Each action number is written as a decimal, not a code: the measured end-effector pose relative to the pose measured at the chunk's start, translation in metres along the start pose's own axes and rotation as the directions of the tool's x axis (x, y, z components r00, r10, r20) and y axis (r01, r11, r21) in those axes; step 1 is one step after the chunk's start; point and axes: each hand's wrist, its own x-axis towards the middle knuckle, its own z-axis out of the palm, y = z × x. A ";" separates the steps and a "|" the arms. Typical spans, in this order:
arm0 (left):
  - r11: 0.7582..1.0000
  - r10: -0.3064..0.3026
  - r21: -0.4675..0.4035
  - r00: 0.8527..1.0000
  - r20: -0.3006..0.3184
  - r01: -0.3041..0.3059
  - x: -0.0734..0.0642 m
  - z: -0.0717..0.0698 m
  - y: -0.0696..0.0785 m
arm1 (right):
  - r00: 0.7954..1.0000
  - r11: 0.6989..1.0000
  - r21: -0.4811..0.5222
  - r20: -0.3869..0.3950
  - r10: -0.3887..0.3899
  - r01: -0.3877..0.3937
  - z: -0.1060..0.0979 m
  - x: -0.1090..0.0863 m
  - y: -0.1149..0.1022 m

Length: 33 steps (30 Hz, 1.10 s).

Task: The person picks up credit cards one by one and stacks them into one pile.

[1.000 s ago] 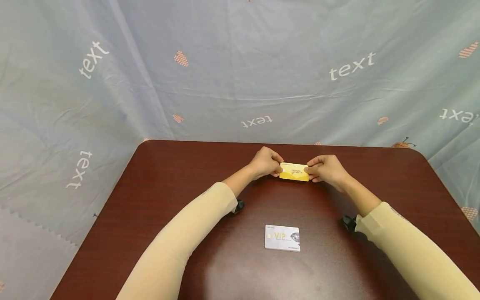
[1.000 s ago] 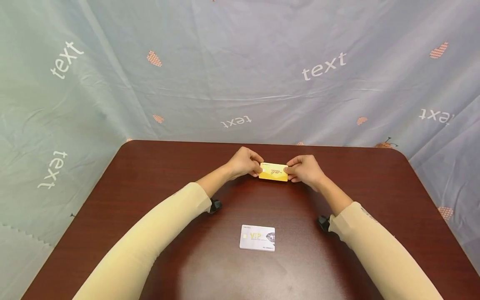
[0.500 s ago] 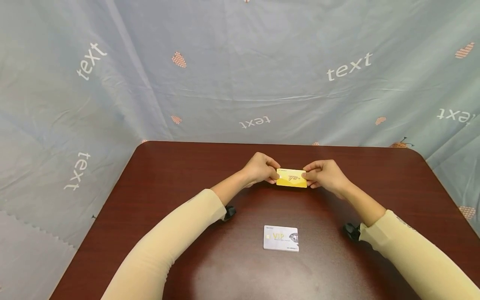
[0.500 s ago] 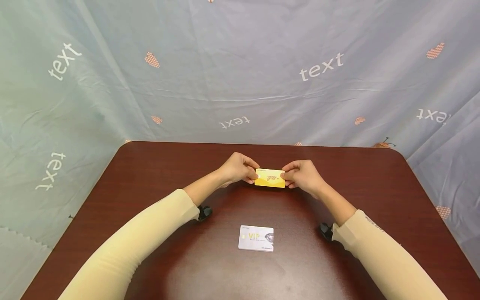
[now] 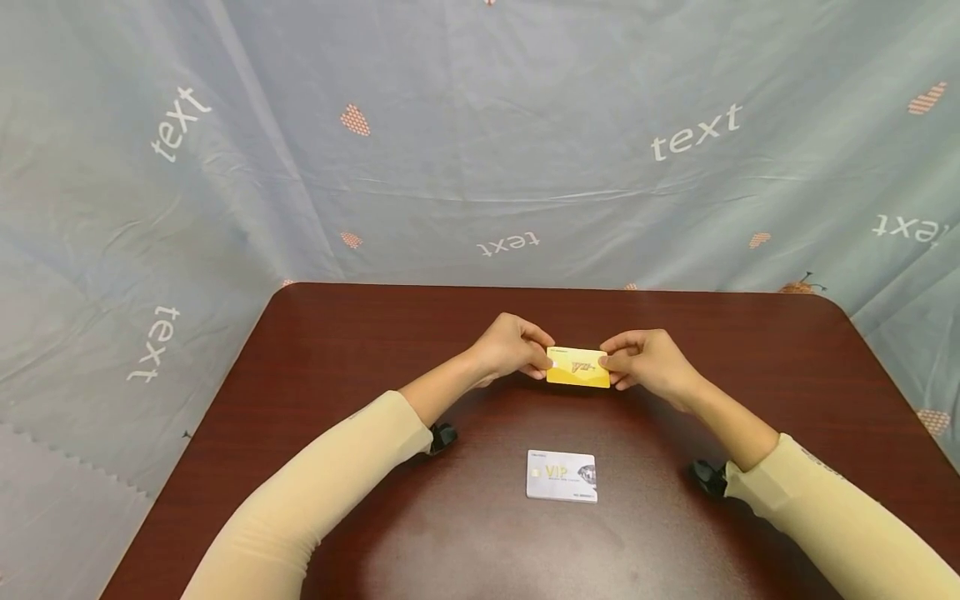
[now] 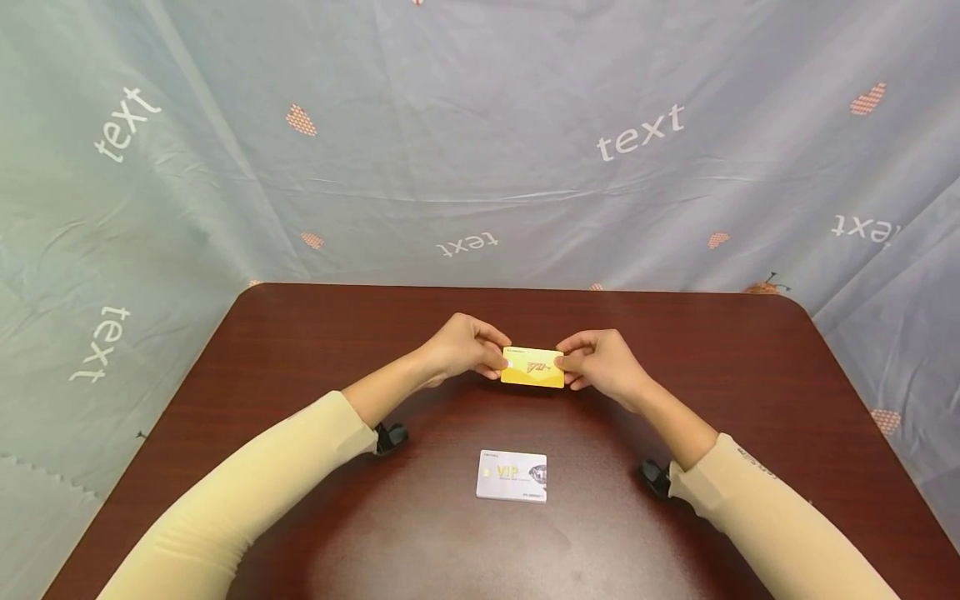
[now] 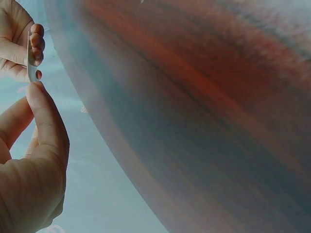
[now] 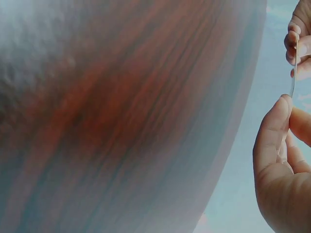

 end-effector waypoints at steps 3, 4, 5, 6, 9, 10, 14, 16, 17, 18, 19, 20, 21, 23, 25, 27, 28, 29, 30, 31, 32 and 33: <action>1.000 -0.005 -0.002 1.000 0.014 0.005 -0.006 -0.001 -0.001 | 1.000 1.000 0.002 0.007 -0.006 0.006 0.002 -0.004 0.000; 1.000 -0.007 0.000 1.000 0.019 0.007 -0.008 -0.001 -0.001 | 1.000 1.000 0.007 0.009 -0.007 0.007 0.003 -0.005 0.000; 1.000 -0.007 -0.001 1.000 0.023 0.007 -0.009 -0.002 -0.001 | 1.000 1.000 0.012 0.008 -0.005 0.005 0.004 -0.007 0.000; 1.000 -0.007 -0.001 1.000 0.026 0.007 -0.011 -0.002 0.000 | 1.000 1.000 0.013 0.009 -0.008 0.008 0.004 -0.008 0.000; 1.000 -0.007 0.003 0.999 0.036 0.006 -0.017 -0.003 -0.001 | 1.000 1.000 0.021 0.013 -0.006 0.006 0.007 -0.012 0.000; 1.000 -0.008 0.004 0.999 0.038 0.008 -0.018 -0.004 -0.001 | 1.000 1.000 0.023 0.017 -0.007 0.007 0.008 -0.014 0.000; 1.000 -0.030 0.000 0.998 0.046 0.030 -0.026 -0.005 -0.003 | 0.999 1.000 0.026 0.034 -0.013 0.012 0.014 -0.019 -0.002; 0.999 -0.037 -0.003 0.998 0.051 0.037 -0.029 -0.005 -0.004 | 0.999 1.000 0.027 0.035 -0.012 0.011 0.017 -0.021 -0.002; 0.999 -0.038 -0.006 0.998 0.054 0.038 -0.030 -0.005 -0.005 | 0.999 1.000 0.026 0.034 -0.011 0.010 0.018 -0.023 -0.002; 0.999 -0.036 -0.008 0.998 0.057 0.036 -0.031 -0.004 -0.005 | 0.999 1.000 0.024 0.036 -0.014 0.013 0.019 -0.024 -0.002; 0.999 -0.035 -0.010 0.998 0.060 0.036 -0.033 -0.004 -0.006 | 0.999 1.000 0.025 0.035 -0.010 0.009 0.020 -0.026 -0.002; 0.999 -0.035 -0.014 0.997 0.062 0.036 -0.034 -0.003 -0.006 | 0.999 1.000 0.023 0.037 -0.008 0.007 0.021 -0.027 -0.001; 0.999 -0.036 -0.017 0.997 0.062 0.037 -0.036 -0.003 -0.007 | 0.999 1.000 0.021 0.040 -0.008 0.008 0.022 -0.028 -0.001; 0.999 -0.041 -0.022 0.997 0.061 0.042 -0.039 -0.002 -0.008 | 0.999 1.000 0.019 0.051 -0.011 0.010 0.024 -0.031 0.000; 0.999 -0.044 -0.024 0.997 0.062 0.045 -0.042 0.000 -0.010 | 0.998 1.000 0.020 0.059 -0.009 0.008 0.025 -0.034 0.000; 0.999 -0.045 -0.023 0.997 0.066 0.047 -0.045 0.001 -0.012 | 0.998 1.000 0.019 0.068 -0.012 0.010 0.027 -0.036 0.001; 0.999 -0.047 -0.023 0.997 0.068 0.048 -0.047 0.002 -0.013 | 0.997 1.000 0.019 0.073 -0.013 0.012 0.027 -0.038 0.002; 0.998 -0.048 -0.025 0.996 0.071 0.050 -0.048 0.004 -0.014 | 0.997 1.000 0.018 0.076 -0.012 0.011 0.028 -0.039 0.002; 0.998 -0.049 -0.024 0.996 0.073 0.051 -0.050 0.005 -0.015 | 0.997 1.000 0.017 0.081 -0.012 0.011 0.028 -0.041 0.002; 0.998 -0.050 -0.025 0.996 0.077 0.053 -0.052 0.006 -0.016 | 0.996 1.000 0.015 0.084 -0.011 0.010 0.029 -0.042 0.002; 0.998 -0.052 -0.027 0.996 0.079 0.054 -0.053 0.007 -0.017 | 0.996 1.000 0.012 0.087 -0.010 0.009 0.029 -0.043 0.002; 0.998 -0.053 -0.029 0.995 0.082 0.056 -0.055 0.009 -0.018 | 0.996 1.000 0.013 0.092 -0.009 0.008 0.030 -0.045 0.003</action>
